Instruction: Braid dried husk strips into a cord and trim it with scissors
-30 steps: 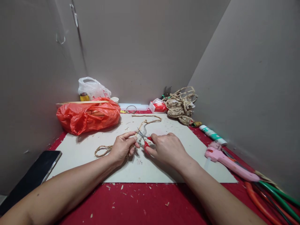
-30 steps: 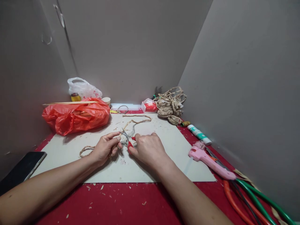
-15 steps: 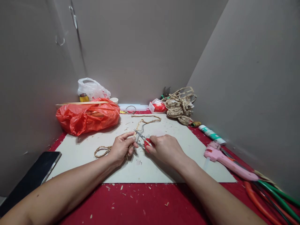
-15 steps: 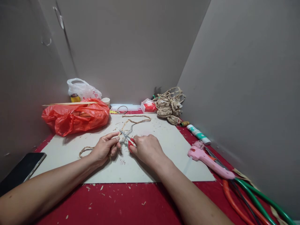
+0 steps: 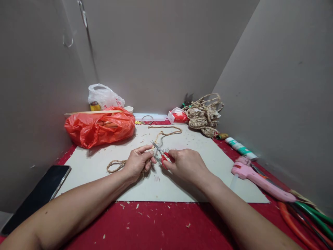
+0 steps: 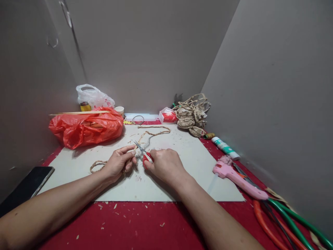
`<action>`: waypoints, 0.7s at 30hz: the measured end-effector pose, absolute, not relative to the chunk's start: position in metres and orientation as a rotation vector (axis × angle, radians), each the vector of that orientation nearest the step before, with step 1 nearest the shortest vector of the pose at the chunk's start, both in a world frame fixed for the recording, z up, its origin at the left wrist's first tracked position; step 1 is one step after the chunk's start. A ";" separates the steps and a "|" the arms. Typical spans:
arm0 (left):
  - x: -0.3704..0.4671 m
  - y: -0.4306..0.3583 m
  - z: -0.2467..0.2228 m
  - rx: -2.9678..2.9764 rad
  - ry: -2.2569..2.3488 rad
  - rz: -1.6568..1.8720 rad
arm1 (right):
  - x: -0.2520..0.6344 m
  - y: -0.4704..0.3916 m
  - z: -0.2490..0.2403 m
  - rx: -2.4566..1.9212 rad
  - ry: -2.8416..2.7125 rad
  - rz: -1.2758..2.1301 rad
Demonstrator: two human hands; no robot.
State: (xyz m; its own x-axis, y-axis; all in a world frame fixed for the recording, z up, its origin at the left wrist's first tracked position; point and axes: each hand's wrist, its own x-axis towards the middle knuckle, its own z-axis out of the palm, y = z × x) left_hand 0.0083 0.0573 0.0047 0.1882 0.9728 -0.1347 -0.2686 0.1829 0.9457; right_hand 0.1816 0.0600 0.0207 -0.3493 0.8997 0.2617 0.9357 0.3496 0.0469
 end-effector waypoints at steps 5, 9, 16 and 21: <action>0.007 0.059 0.004 0.961 0.946 1.119 | 0.184 0.064 0.018 -1.620 -2.329 -0.046; 0.008 0.058 0.004 1.009 0.937 1.139 | 0.187 0.069 0.022 -1.413 -1.874 0.588; 0.017 0.041 0.003 1.503 0.987 1.050 | 0.170 0.063 0.025 -1.028 -0.970 1.512; 0.020 0.031 0.003 1.774 0.974 0.889 | 0.167 0.065 0.021 -0.785 -0.668 1.639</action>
